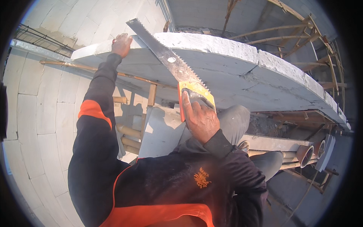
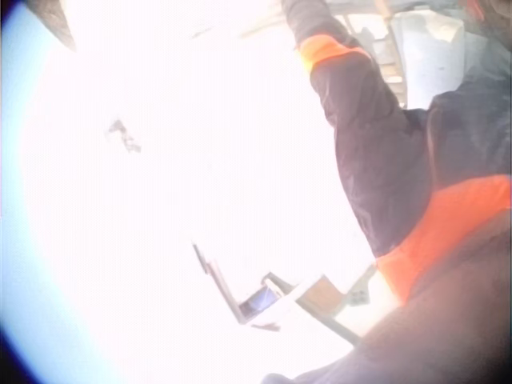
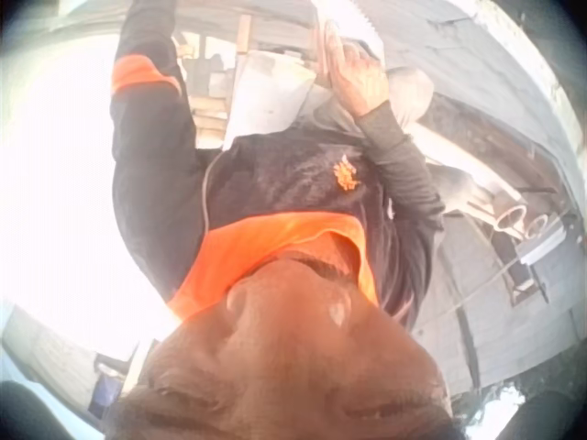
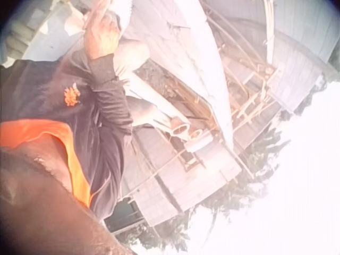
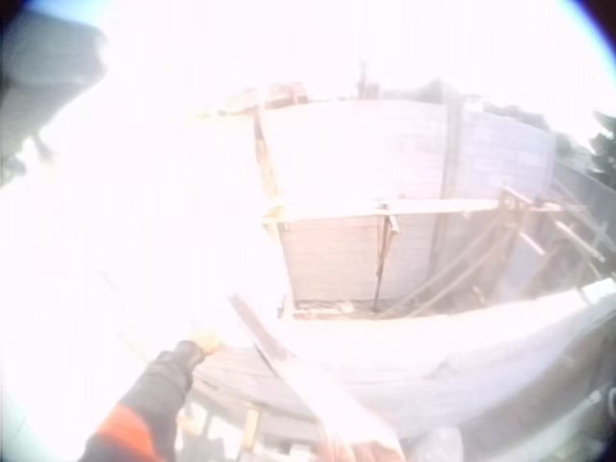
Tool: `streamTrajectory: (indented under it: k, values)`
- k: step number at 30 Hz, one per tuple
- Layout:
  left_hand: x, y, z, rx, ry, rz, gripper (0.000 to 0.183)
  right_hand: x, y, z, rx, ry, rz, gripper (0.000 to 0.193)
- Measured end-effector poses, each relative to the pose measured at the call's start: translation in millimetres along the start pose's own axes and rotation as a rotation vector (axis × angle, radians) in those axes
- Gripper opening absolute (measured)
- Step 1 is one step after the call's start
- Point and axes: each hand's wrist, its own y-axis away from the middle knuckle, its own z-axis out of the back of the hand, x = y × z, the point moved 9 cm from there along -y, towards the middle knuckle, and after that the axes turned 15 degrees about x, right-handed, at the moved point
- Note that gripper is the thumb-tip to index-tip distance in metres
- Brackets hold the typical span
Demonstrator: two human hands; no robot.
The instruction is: The person cuts a curved section of aerated concrete using a hand saw while standing on a construction site.
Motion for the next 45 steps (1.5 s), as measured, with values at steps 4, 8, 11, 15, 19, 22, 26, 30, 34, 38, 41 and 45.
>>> streamTrajectory:
  k: [4,8,11,15,19,22,26,30,34,38,41,45]
  values:
    - [-30,9,10,0.092,-0.221,-0.113,0.052,-35,56,13,0.096,0.013,-0.145,0.079]
    - [-18,11,19,0.026,0.105,0.041,0.047,-55,123,34,-0.009,0.011,-0.209,0.087]
    - [10,4,3,-0.067,0.077,0.016,0.044,-41,111,42,-0.053,-0.057,-0.174,0.088]
    - [-28,-4,11,-0.056,-0.133,-0.178,0.037,-5,36,28,0.010,-0.048,-0.065,0.080]
    - [-17,12,12,0.029,-0.249,-0.135,0.030,-10,29,16,0.051,-0.022,-0.085,0.080]
    - [-30,15,24,-0.008,-0.209,-0.123,0.029,-51,98,13,0.023,-0.036,-0.203,0.084]
    - [-21,14,18,-0.077,-0.238,-0.165,0.028,-48,119,35,-0.065,-0.127,-0.270,0.088]
    - [-25,4,7,-0.059,-0.243,-0.177,0.027,-16,48,34,-0.014,-0.121,-0.146,0.086]
    - [-21,13,11,-0.090,-0.247,-0.194,0.027,-23,56,25,-0.004,-0.059,-0.151,0.086]
    - [-22,13,16,-0.087,-0.210,-0.177,0.027,-55,124,42,-0.036,-0.124,-0.397,0.085]
    - [-26,12,19,-0.048,-0.177,-0.149,0.027,-36,97,52,-0.043,-0.174,-0.319,0.080]
    - [-30,10,19,-0.023,-0.194,-0.165,0.027,-8,42,37,-0.009,-0.096,-0.143,0.072]
